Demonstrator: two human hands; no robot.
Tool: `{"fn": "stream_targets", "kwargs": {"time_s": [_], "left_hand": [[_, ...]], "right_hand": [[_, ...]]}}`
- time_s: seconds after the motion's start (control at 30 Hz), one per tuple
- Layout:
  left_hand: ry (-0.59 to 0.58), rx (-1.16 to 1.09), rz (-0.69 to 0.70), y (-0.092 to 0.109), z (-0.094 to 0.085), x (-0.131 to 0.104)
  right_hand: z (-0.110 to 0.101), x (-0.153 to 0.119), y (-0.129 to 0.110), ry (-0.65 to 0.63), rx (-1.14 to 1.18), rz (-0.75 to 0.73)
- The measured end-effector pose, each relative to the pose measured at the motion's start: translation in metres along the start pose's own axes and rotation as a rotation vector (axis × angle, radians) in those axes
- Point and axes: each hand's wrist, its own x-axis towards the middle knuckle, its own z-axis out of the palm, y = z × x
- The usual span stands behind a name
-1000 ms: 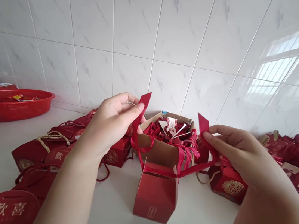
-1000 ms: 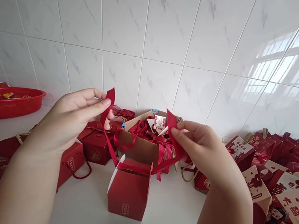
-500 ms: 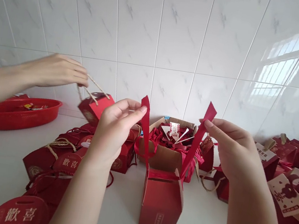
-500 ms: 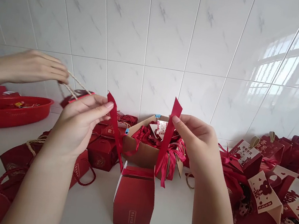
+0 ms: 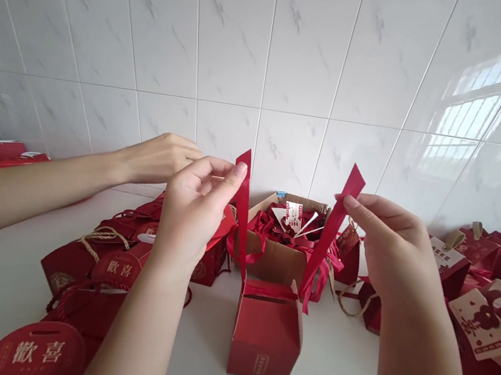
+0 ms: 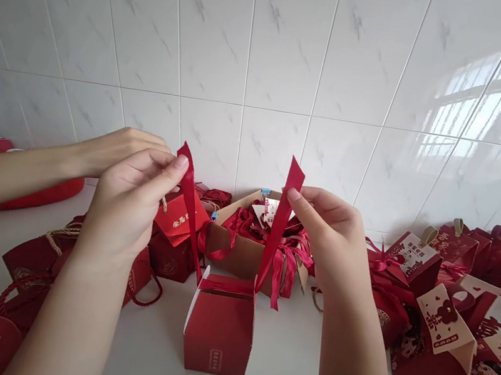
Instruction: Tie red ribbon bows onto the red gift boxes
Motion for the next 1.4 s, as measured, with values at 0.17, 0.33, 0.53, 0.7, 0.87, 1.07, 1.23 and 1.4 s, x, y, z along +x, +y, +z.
{"fn": "stream_targets", "kwargs": {"time_s": [0.17, 0.33, 0.53, 0.7, 0.87, 1.07, 1.23, 1.4], "left_hand": [[0.001, -0.023, 0.061, -0.007, -0.004, 0.005], [0.033, -0.03, 0.07, -0.01, -0.007, 0.01], [0.053, -0.024, 0.075, -0.011, -0.009, 0.011], [0.017, 0.009, 0.053, -0.012, -0.009, 0.01], [0.0, -0.001, 0.013, -0.013, -0.009, 0.01], [0.04, -0.013, 0.005, -0.01, -0.009, 0.01], [0.041, -0.001, 0.04, -0.011, -0.008, 0.01], [0.008, -0.018, 0.008, -0.013, -0.007, 0.009]], "right_hand": [[-0.005, 0.003, 0.005, -0.003, -0.022, -0.056], [-0.009, 0.004, 0.007, -0.015, -0.026, -0.103], [-0.005, 0.001, -0.002, 0.043, -0.018, -0.071], [-0.005, 0.001, -0.002, 0.05, -0.027, -0.052], [-0.009, 0.002, 0.002, 0.012, -0.058, -0.09], [-0.009, 0.001, 0.002, 0.012, -0.07, -0.119], [-0.008, 0.0, 0.001, 0.058, -0.122, -0.091], [-0.006, 0.002, 0.004, 0.027, -0.107, -0.09]]}}
